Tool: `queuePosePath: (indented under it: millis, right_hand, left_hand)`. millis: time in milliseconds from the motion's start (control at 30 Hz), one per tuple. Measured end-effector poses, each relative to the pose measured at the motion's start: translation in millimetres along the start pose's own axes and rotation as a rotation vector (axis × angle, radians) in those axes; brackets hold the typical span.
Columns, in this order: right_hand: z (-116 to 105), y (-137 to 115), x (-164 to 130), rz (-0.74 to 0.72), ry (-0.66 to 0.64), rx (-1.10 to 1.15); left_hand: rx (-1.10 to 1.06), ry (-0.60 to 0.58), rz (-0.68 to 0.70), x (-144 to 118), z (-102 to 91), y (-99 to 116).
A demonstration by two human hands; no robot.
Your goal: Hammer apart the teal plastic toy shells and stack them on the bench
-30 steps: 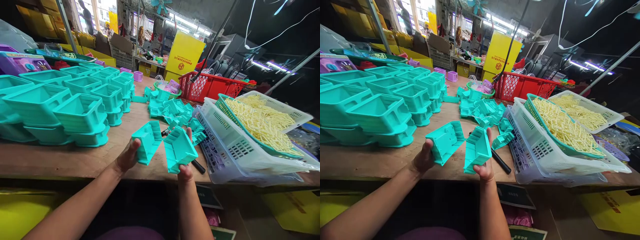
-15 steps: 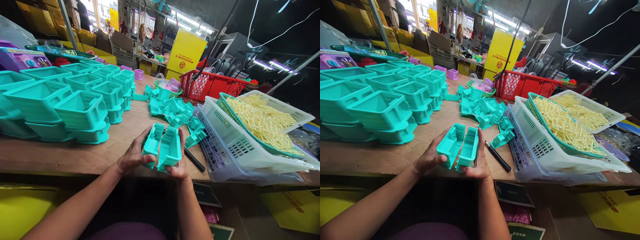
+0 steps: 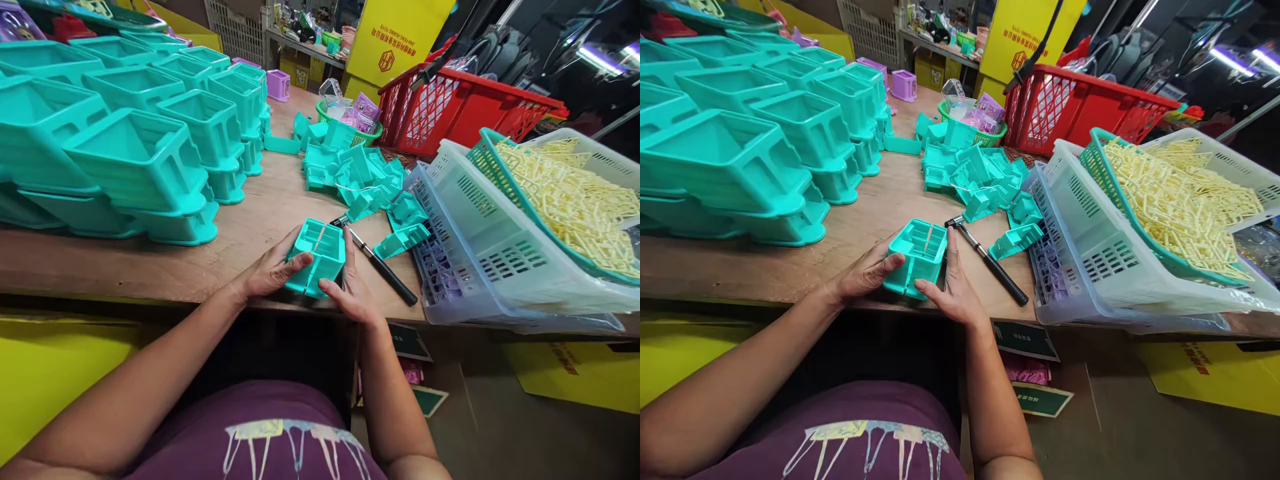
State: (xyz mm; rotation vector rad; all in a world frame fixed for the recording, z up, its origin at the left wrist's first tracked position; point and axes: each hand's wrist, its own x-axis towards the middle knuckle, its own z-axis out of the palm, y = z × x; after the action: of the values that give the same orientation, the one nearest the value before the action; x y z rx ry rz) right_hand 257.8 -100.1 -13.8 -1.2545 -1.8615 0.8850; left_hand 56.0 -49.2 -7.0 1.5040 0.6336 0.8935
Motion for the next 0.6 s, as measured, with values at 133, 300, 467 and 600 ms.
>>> queuePosePath:
  millis: [133, 300, 467, 600]
  right_hand:
    - [5.6, -1.3, -1.8, 0.017, 0.037, 0.026]
    - [4.8, 1.3, -4.9, 0.051, 0.052, 0.023]
    - [11.7, 3.1, -7.3, 0.006, 0.097, 0.118]
    - [18.2, 0.8, -13.0, -0.004, 0.118, 0.062]
  left_hand:
    - [-0.084, -0.015, 0.014, -2.0, 6.4, -4.3]
    - [-0.111, 0.014, 0.029, -3.0, 12.6, -5.5]
    - [-0.172, 0.074, 0.084, -0.9, 25.9, -2.0]
    - [-0.220, 0.098, 0.102, -0.4, 32.9, -3.5]
